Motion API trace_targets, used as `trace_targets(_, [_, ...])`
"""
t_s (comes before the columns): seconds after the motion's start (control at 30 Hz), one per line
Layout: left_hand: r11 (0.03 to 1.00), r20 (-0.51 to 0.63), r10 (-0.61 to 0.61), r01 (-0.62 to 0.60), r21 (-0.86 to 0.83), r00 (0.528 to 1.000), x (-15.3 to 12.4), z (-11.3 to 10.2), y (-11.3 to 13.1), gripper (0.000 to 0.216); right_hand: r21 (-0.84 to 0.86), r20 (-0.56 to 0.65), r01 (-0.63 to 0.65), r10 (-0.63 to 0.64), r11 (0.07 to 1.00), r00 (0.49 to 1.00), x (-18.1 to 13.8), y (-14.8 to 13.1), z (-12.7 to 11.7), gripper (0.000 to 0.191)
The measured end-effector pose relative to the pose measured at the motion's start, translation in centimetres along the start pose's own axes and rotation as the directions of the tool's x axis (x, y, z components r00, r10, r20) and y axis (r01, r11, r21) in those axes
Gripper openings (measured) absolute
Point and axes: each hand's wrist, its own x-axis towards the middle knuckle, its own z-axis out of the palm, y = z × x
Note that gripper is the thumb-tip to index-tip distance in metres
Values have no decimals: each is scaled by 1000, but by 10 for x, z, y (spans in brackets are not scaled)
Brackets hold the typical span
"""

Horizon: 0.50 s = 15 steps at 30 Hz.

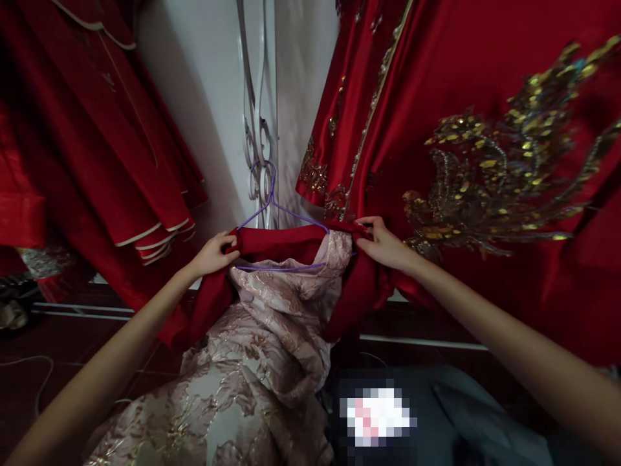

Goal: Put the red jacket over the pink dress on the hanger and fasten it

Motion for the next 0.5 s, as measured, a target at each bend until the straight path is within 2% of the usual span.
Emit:
trace_targets(0.07, [1000,-10,12,-12,20,1000,0,1,1,13,38,-85,-15,18,999,996,0,-5,10,39])
trace_targets(0.17, [999,-8,36,-35,36,999,-1,1,2,13,-127,-192,71,-95,989,977,-1,-14,14,31])
trace_targets(0.23, [998,-1,40,-40,44,999,-2,0,2,12,-280,-207,93,-155,955,966,-1,-21,13,24])
trace_targets(0.33, [997,16,25,-26,67,1000,-4,1,2,10,-438,-180,93,-189,894,965,0,-32,15,28])
trace_targets(0.4, [995,33,3,-6,98,999,-5,2,3,8,-471,-195,61,-172,880,966,1,-38,21,30])
trace_targets(0.5, [988,82,-33,20,155,996,-3,4,4,14,-395,-274,-54,-61,917,960,-1,-49,44,34])
